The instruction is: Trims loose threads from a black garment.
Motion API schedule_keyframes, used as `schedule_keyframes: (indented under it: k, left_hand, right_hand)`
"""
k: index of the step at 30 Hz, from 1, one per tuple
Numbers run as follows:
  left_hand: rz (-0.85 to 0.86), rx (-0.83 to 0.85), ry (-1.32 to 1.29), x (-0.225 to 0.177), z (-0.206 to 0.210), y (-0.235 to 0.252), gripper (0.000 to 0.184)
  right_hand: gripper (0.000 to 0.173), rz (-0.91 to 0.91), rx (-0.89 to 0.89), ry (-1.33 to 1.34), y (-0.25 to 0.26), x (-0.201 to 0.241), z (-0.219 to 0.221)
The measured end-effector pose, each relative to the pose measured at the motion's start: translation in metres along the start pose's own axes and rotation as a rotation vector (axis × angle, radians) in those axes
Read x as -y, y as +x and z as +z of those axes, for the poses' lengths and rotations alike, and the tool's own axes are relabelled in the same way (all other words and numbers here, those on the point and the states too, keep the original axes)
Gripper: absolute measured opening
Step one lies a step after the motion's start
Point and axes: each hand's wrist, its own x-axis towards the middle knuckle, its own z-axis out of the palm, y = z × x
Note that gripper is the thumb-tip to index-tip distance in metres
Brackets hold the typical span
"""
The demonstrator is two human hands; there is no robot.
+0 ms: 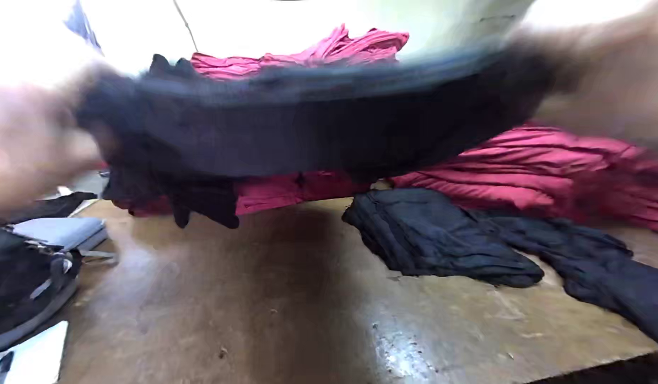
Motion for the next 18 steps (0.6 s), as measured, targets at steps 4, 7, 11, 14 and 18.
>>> schedule_keyframes:
  k: [4, 7, 11, 14, 18]
  left_hand:
    - [-0.099, 0.296, -0.104, -0.083, 0.077, -0.13, 0.035]
    - [-0.297, 0.517, -0.3, -0.14, 0.134, -0.228, 0.037]
    - [-0.359, 0.375, -0.35, -0.176, 0.134, -0.283, 0.037]
    - [-0.345, 0.375, -0.431, -0.191, 0.114, -0.29, 0.03]
    - [-0.344, 0.36, -0.536, -0.214, 0.1, -0.303, 0.033]
  right_hand:
    - [0.027, 0.095, 0.517, 0.226, -0.113, 0.124, 0.059]
    - [0.047, 0.206, 0.896, 0.406, -0.204, 0.195, 0.104]
    - [0.05, 0.183, 0.437, 0.445, -0.277, 0.207, 0.118]
    - [0.04, 0.183, 0.446, 0.435, -0.284, 0.193, 0.101]
    - [0.05, 0.371, 1.217, 0.548, -0.229, 0.196, 0.045]
